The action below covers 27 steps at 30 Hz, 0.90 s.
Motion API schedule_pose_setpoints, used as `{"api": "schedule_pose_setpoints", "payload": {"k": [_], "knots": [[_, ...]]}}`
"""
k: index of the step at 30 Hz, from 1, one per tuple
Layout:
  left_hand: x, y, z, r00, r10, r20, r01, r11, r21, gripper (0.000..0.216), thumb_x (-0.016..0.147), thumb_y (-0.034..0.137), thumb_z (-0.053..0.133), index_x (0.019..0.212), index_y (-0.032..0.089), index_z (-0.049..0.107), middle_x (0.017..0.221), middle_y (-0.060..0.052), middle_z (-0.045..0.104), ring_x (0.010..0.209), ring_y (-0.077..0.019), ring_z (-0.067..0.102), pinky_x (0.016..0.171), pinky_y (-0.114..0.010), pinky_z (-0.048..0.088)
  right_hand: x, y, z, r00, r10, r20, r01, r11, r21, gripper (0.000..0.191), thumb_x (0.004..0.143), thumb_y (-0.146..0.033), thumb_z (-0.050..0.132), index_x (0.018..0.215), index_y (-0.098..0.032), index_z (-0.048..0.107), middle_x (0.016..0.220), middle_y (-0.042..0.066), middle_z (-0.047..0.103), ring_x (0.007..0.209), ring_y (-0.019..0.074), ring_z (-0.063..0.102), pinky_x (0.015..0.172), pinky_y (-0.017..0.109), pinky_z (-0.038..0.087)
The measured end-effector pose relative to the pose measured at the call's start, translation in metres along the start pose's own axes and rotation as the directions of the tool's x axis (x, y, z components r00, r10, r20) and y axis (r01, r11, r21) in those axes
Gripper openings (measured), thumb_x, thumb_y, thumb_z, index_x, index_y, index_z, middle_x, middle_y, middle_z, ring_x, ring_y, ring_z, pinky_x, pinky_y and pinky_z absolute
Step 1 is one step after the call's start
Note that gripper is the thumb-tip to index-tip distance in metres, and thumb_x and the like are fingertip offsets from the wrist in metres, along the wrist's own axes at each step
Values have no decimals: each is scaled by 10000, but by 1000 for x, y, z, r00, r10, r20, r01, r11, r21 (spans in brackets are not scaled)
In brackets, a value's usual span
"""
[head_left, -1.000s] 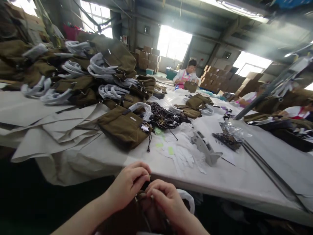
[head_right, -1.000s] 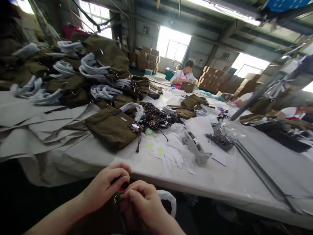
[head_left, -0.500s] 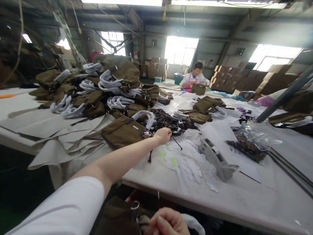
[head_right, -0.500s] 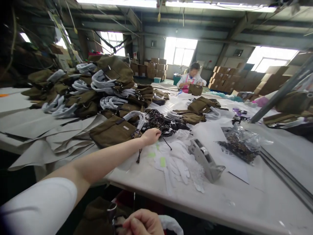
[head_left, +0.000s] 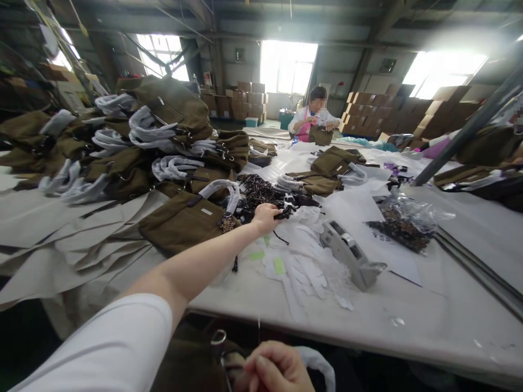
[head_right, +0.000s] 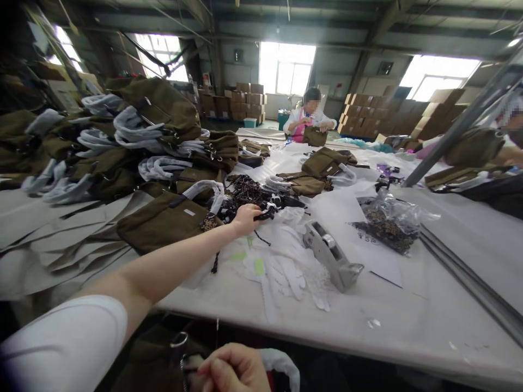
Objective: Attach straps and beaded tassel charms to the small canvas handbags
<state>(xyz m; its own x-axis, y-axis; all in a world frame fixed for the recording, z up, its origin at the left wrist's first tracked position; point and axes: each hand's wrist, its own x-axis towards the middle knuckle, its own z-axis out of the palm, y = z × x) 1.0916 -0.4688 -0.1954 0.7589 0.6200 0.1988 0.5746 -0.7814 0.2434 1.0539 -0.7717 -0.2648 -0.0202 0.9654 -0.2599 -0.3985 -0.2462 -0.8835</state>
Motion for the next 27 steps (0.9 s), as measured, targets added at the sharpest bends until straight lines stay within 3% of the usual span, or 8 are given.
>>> {"api": "schedule_pose_setpoints", "payload": {"k": [4,7,9,11,14,17,21,27], "knots": [[-64,-13,-24,966,253,50,-251,967,-32,243,872,311,606,1057,227,739,1339,-58,570,1311,-209,428,1154,-312,281,-5,-9,0,999,39,5,-39,999,19,525,739,-664,675,835,-148,703,559,-10,582,377,29,286,381,183,198],[-124,-32,-22,866,459,198,-463,886,-28,204,870,173,566,940,216,753,1311,-73,596,1335,-226,420,1154,-348,301,-5,-12,6,998,47,-29,-45,998,52,475,750,-605,703,838,-139,714,570,-15,582,387,21,271,383,185,160],[-161,-45,-14,832,463,307,-476,879,-34,270,864,91,514,954,205,742,1283,-78,623,1337,-218,434,1147,-348,322,-3,-13,12,997,63,-40,-60,997,56,454,748,-585,713,834,-139,719,570,-17,581,392,23,277,386,190,147],[-190,-52,-9,852,394,345,-409,912,-30,331,842,55,503,1060,188,713,1314,-85,611,1355,-223,421,1154,-362,317,0,-11,16,994,86,-64,-83,995,56,434,744,-568,721,836,-144,719,577,-20,580,398,22,278,393,191,140],[-215,-45,-13,943,236,236,-235,971,-31,453,785,63,556,1216,177,640,1413,-94,532,1359,-255,412,1160,-407,303,8,-10,16,984,101,-147,-96,995,41,431,722,-554,735,856,-146,715,593,-24,573,414,22,282,404,191,133],[-223,-22,-24,989,24,147,-8,995,-103,310,825,148,554,1106,179,681,1215,-86,658,1145,-225,587,1019,-337,444,18,-11,10,965,80,-251,-82,997,2,440,698,-549,734,848,-136,706,591,-26,562,407,22,268,399,199,113],[-227,3,-19,929,-216,300,251,965,-81,223,864,349,569,841,197,731,826,-67,729,802,-214,674,722,-283,499,32,-14,-3,954,130,-269,-152,986,-64,357,683,-480,714,753,-132,683,527,-46,523,377,20,256,386,208,105],[-243,2,5,891,-281,356,343,931,-125,248,763,228,668,1005,197,707,801,-42,740,724,-198,672,652,-268,481,44,-11,-9,938,312,-152,-336,925,-177,264,706,-390,674,720,-126,683,469,-63,492,339,12,207,378,213,74]]}}
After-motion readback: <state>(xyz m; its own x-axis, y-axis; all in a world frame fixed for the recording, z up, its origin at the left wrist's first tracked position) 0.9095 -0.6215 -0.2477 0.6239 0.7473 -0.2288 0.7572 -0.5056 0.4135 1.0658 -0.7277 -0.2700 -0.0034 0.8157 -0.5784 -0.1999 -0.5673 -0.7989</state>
